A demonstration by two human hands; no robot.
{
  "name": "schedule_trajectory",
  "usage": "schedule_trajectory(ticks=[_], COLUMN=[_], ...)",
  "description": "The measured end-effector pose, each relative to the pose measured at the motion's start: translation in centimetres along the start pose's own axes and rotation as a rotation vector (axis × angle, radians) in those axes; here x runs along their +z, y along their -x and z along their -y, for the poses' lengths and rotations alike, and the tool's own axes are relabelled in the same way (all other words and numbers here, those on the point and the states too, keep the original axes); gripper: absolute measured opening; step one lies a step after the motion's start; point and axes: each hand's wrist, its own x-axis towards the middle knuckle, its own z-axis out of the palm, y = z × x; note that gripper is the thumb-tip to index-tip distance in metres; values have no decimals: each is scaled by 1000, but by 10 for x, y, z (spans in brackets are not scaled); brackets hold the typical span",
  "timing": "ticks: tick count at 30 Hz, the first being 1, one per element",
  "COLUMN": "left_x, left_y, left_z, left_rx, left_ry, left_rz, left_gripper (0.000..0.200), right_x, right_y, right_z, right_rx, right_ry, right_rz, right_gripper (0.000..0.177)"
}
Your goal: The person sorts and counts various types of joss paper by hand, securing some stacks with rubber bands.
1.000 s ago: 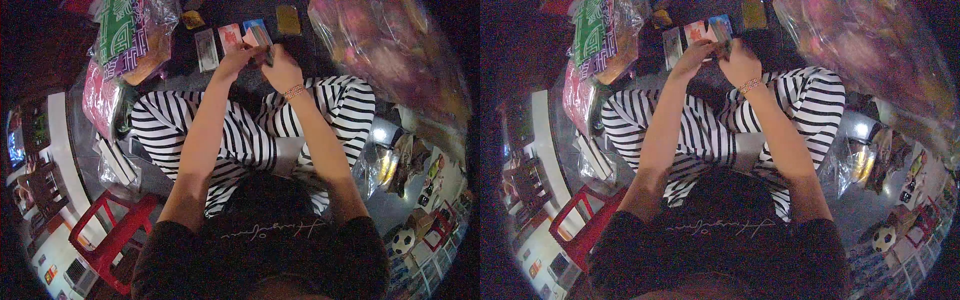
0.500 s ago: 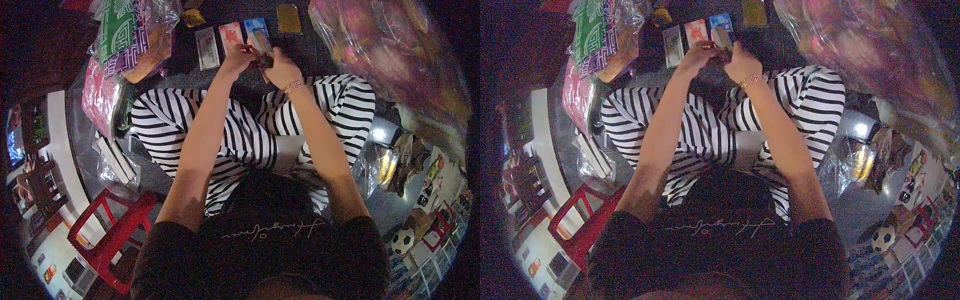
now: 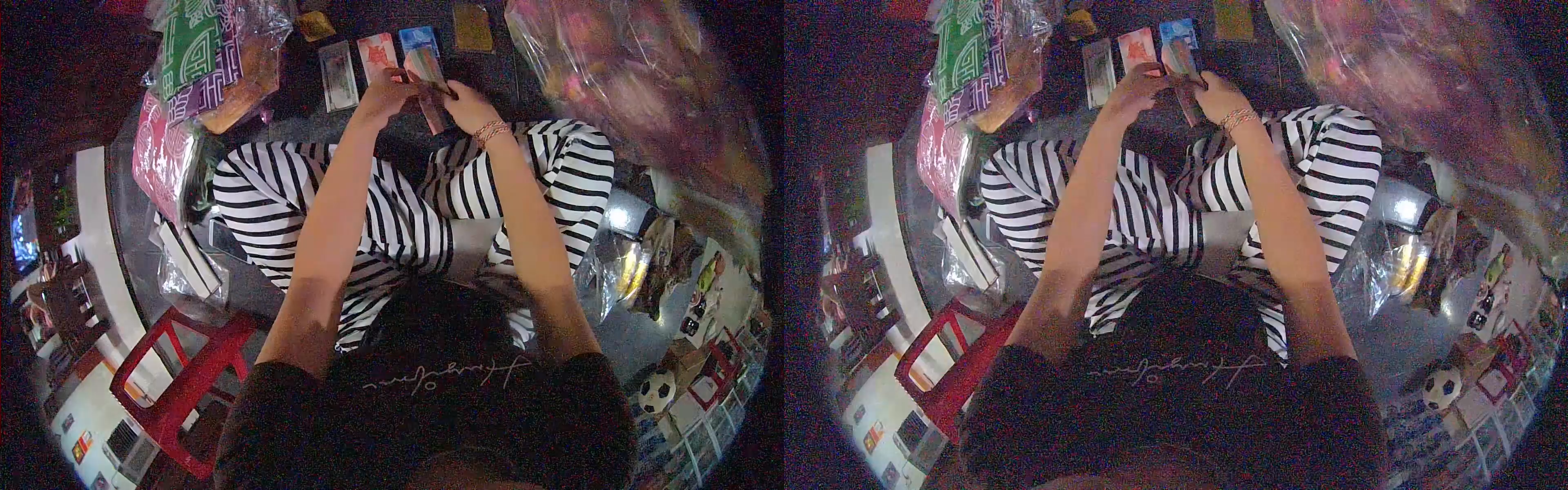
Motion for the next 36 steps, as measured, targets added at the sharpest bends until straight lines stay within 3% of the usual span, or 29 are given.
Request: schedule_trajectory(ticks=[3, 6, 8, 12, 14, 17, 20, 24, 26, 30, 32, 36], left_x=[-5, -2, 2, 0, -3, -2, -5, -5, -13, -8, -2, -7], left_y=[-18, -25, -20, -28, -22, -18, -20, -19, -27, -7, -9, -15], left_z=[22, 24, 19, 30, 28, 16, 19, 20, 34, 8, 5, 21], left_rx=[76, 61, 27, 25, 67, -51, -4, -22, 95, 14, -77, 13], left_ry=[162, -83, 67, 12, 183, 56, 98, 68, 97, 264, 56, 184], left_rz=[67, 107, -46, -74, 5, -22, 79, 11, 154, 136, 22, 95], left_gripper=[41, 46, 51, 49, 51, 47, 44, 43, 47, 47, 48, 46], right_x=[-2, -2, -3, -2, 0, -2, -9, 0, 0, -2, 0, -1], right_y=[2, 4, 5, 1, -1, 1, 8, -3, -4, -2, -5, 2], right_z=[2, 6, 7, 3, -1, 1, 11, -4, -4, 0, -3, 1], right_rx=[-29, -36, -21, -30, -30, -72, -61, -100, -117, -94, -93, -80], right_ry=[-3, 15, 25, 19, 10, -15, -34, -57, -70, -41, -31, -32], right_rz=[-3, -8, -13, 0, 25, -7, 22, -12, 3, -10, -3, -54], right_gripper=[49, 49, 49, 49, 50, 46, 41, 39, 39, 42, 43, 43])
